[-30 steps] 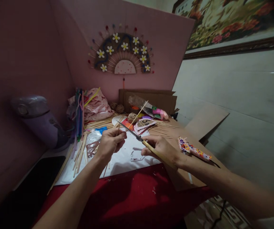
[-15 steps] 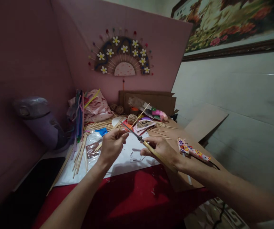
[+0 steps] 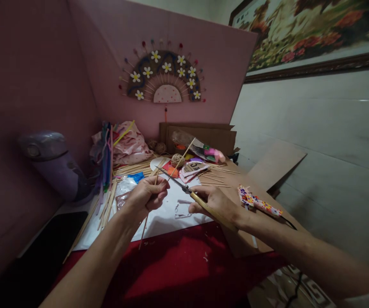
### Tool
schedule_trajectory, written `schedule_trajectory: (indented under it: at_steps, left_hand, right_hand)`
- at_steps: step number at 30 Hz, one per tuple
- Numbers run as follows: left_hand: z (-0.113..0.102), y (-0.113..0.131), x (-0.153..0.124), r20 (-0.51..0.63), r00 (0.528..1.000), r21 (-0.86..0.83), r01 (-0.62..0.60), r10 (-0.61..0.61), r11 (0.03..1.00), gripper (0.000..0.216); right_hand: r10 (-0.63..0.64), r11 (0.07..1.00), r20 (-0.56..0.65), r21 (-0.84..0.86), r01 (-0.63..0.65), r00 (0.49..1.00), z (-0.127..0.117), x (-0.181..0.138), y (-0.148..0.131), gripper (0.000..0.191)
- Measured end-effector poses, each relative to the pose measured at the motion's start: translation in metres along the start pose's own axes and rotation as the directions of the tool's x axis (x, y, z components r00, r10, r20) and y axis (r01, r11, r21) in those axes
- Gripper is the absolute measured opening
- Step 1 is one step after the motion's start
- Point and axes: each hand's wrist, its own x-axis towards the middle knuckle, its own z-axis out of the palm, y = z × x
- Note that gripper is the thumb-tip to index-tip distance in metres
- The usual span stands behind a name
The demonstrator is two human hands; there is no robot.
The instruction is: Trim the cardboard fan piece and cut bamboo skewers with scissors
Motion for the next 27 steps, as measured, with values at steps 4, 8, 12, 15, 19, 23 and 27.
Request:
schedule_trajectory:
  at_steps: [4, 8, 12, 15, 19, 23, 27]
  left_hand:
    - [0.002, -0.003, 0.001, 0.005, 1.0, -0.003, -0.006, 0.006, 1.0, 0.024]
    - [0.013, -0.01, 0.004, -0.136, 0.947, 0.186, -0.263, 0.29, 0.947, 0.025]
    - [0.018, -0.014, 0.004, -0.21, 0.869, 0.374, -0.352, 0.448, 0.858, 0.024]
    - [0.014, -0.01, 0.003, -0.213, 0.915, 0.298, -0.273, 0.342, 0.915, 0.023]
    - [0.005, -0.001, 0.001, -0.143, 0.985, 0.109, -0.084, 0.1, 0.99, 0.021]
    - [-0.001, 0.004, 0.0, 0.006, 0.998, -0.015, 0.058, -0.058, 0.998, 0.021]
    - [0.002, 0.0, 0.001, 0.031, 0.999, -0.014, 0.034, -0.034, 0.999, 0.022]
  right_hand:
    - [0.006, 1.0, -0.01, -0.028, -0.006, 1.0, -0.001, 0.001, 0.003, 0.035]
    - [-0.013, 0.996, -0.071, -0.092, 0.006, 0.997, -0.001, 0.002, 0.008, 0.038]
    - [0.026, 0.991, -0.079, -0.126, -0.036, 0.997, 0.001, 0.001, 0.007, 0.039]
    - [0.037, 0.992, -0.064, -0.118, -0.044, 0.997, 0.003, 0.001, 0.003, 0.04]
    - [0.012, 0.992, -0.046, -0.122, -0.017, 0.999, 0.002, 0.001, 0.002, 0.039]
    - [-0.014, 0.996, -0.006, -0.084, 0.013, 1.0, 0.0, 0.001, 0.002, 0.038]
    - [-0.009, 0.998, -0.014, -0.066, 0.008, 1.0, -0.002, 0.001, 0.001, 0.038]
